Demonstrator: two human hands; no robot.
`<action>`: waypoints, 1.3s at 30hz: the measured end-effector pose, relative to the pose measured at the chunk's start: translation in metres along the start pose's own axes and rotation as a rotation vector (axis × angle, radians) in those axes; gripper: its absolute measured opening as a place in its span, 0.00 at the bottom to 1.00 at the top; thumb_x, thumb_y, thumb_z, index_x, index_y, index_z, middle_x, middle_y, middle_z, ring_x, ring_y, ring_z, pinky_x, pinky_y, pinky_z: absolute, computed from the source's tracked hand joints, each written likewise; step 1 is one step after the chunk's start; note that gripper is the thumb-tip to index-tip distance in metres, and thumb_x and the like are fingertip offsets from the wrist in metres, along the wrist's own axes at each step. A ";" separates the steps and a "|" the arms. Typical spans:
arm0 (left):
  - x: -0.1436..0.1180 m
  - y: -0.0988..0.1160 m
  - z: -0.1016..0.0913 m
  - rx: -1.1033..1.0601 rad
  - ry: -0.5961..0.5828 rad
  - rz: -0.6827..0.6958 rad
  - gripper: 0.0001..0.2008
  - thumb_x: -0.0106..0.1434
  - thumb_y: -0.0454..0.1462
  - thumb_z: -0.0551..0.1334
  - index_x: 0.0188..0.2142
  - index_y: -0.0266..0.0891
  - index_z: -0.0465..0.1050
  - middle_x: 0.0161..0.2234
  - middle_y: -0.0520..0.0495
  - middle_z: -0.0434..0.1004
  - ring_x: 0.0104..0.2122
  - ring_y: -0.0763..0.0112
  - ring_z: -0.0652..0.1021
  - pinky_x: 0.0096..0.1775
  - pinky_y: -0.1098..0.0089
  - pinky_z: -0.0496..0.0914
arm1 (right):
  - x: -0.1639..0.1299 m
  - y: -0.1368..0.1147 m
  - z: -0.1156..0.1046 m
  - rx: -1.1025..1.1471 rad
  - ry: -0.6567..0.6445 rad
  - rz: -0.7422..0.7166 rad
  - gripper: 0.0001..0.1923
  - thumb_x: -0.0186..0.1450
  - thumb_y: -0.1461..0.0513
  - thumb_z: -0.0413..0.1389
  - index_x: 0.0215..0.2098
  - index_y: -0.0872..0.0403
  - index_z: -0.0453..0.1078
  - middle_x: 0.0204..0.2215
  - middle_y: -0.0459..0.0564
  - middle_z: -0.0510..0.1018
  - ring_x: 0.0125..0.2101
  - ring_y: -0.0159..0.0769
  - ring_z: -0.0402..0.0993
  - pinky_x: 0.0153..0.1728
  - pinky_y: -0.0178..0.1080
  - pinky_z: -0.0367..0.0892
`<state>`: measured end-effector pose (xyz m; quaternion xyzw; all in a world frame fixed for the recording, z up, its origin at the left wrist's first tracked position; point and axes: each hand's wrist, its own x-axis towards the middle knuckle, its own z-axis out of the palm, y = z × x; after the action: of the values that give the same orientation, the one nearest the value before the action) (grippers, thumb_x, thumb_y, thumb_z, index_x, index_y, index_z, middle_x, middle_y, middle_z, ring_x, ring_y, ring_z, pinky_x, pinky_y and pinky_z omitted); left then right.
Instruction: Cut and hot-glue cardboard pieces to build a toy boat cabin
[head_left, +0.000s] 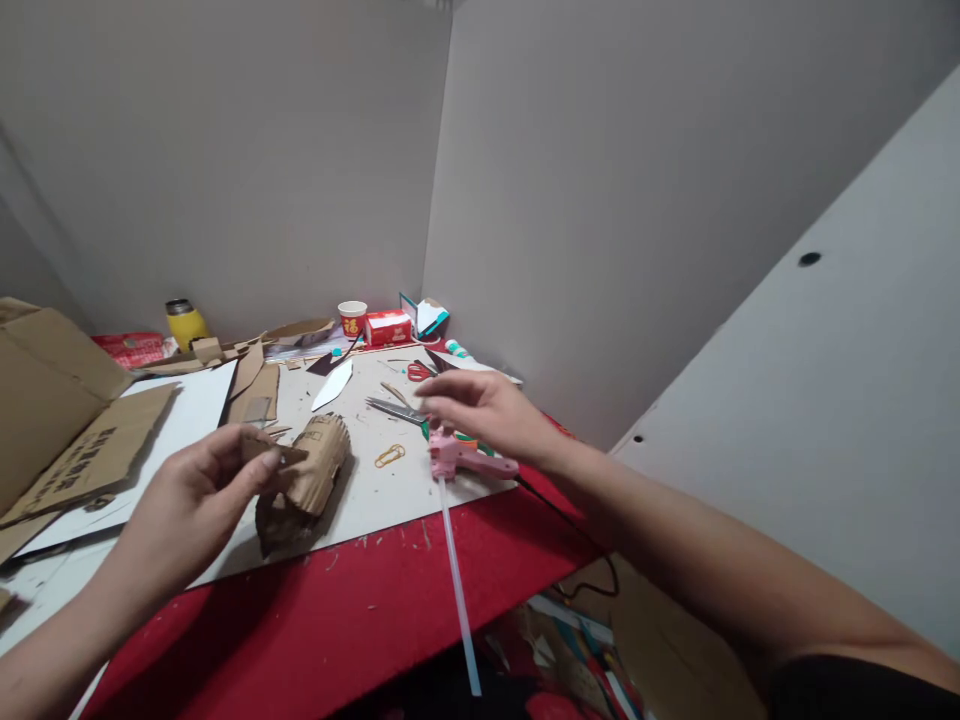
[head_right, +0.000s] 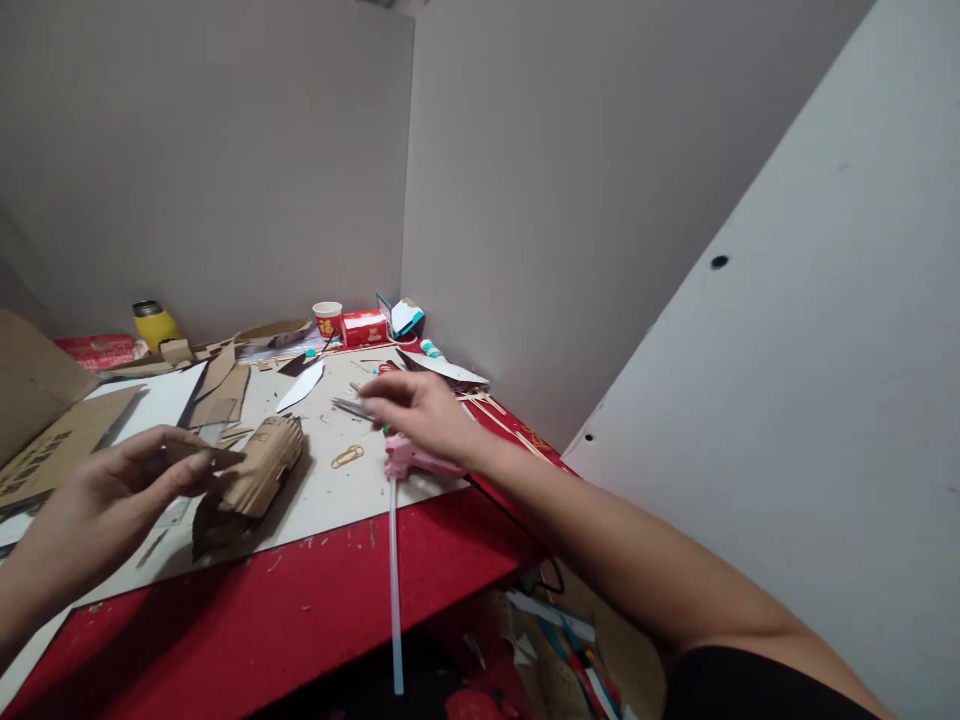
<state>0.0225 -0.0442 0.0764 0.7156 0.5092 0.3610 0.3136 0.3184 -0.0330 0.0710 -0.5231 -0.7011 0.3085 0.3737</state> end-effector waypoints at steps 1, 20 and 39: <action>0.000 -0.004 -0.004 0.030 0.054 0.016 0.09 0.56 0.45 0.66 0.32 0.45 0.75 0.30 0.50 0.81 0.33 0.59 0.79 0.36 0.68 0.72 | 0.002 0.011 -0.013 -0.233 0.027 0.029 0.13 0.66 0.57 0.51 0.43 0.55 0.73 0.36 0.49 0.78 0.34 0.32 0.73 0.35 0.35 0.68; -0.062 0.004 0.078 -0.080 -0.562 0.083 0.08 0.63 0.40 0.58 0.34 0.41 0.75 0.29 0.48 0.78 0.29 0.67 0.75 0.31 0.70 0.68 | 0.040 0.075 -0.060 -0.577 -0.612 0.126 0.11 0.55 0.62 0.60 0.37 0.57 0.71 0.33 0.49 0.76 0.33 0.35 0.70 0.32 0.33 0.64; -0.024 0.015 0.117 0.192 -0.686 0.510 0.06 0.66 0.33 0.53 0.39 0.43 0.67 0.45 0.45 0.77 0.42 0.64 0.77 0.43 0.68 0.69 | 0.055 0.046 -0.054 -0.918 -0.685 0.072 0.09 0.53 0.68 0.58 0.34 0.56 0.71 0.30 0.48 0.75 0.28 0.35 0.67 0.27 0.35 0.57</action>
<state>0.1222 -0.0809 0.0202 0.9229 0.2137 0.1191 0.2974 0.3777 0.0347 0.0735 -0.5257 -0.8259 0.1370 -0.1511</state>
